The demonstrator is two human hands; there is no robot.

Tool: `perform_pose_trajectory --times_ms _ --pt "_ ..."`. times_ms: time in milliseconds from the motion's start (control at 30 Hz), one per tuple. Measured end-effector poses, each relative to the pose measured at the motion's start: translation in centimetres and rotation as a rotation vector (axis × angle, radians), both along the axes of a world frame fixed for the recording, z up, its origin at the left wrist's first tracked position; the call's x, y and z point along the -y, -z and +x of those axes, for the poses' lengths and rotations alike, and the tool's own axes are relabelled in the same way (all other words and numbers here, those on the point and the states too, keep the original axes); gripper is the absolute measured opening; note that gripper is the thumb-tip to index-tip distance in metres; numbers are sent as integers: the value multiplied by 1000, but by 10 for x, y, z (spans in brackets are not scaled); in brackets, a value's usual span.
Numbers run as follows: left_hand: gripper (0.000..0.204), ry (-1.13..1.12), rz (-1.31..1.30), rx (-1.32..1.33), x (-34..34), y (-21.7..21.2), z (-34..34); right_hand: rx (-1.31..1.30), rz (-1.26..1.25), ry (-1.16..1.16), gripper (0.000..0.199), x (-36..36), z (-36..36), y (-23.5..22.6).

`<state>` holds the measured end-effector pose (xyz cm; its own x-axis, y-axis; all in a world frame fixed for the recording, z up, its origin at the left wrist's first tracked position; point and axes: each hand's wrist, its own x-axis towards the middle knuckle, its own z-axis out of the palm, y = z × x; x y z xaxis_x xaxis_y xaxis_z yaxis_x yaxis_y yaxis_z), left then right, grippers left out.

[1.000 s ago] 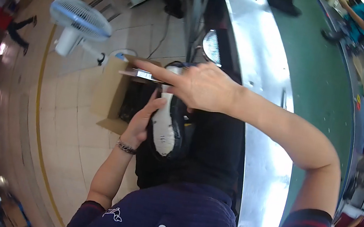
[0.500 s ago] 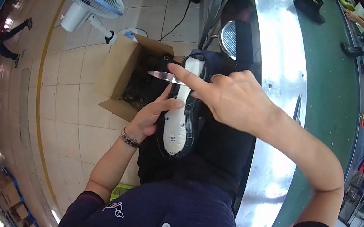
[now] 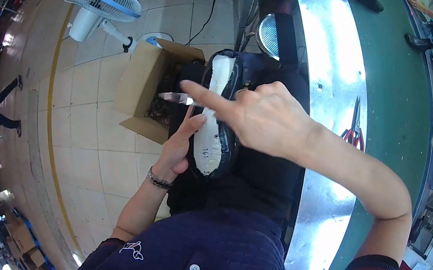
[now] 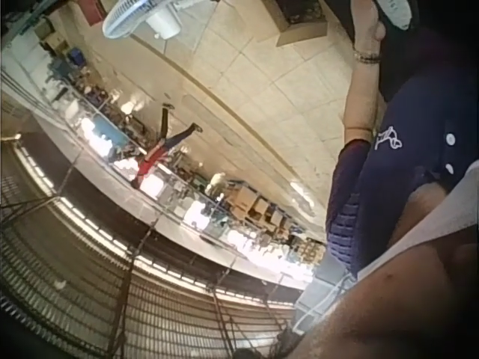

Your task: Trimming excess material or thread from a shoe using scissors and pliers at an assembly line.

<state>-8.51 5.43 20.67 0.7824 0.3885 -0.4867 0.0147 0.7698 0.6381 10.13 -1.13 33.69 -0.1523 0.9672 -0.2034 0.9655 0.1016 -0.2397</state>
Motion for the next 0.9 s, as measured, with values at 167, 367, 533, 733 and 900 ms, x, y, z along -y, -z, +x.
perform_pose_trajectory --times_ms 167,367,533,733,900 --pt "77 143 -27 4 -3 11 -7 -6 -237 5 75 5 -6 17" --pt "78 262 -13 94 -4 24 -27 -182 64 -120 77 15 -24 -10" --pt "64 294 -82 -39 -4 19 -24 155 -76 -166 75 20 -17 21" --pt "105 19 -185 275 1 22 -18 -87 112 -161 74 35 -31 15" --pt "103 380 -27 -98 -13 15 -28 35 -86 -79 78 23 -25 20"
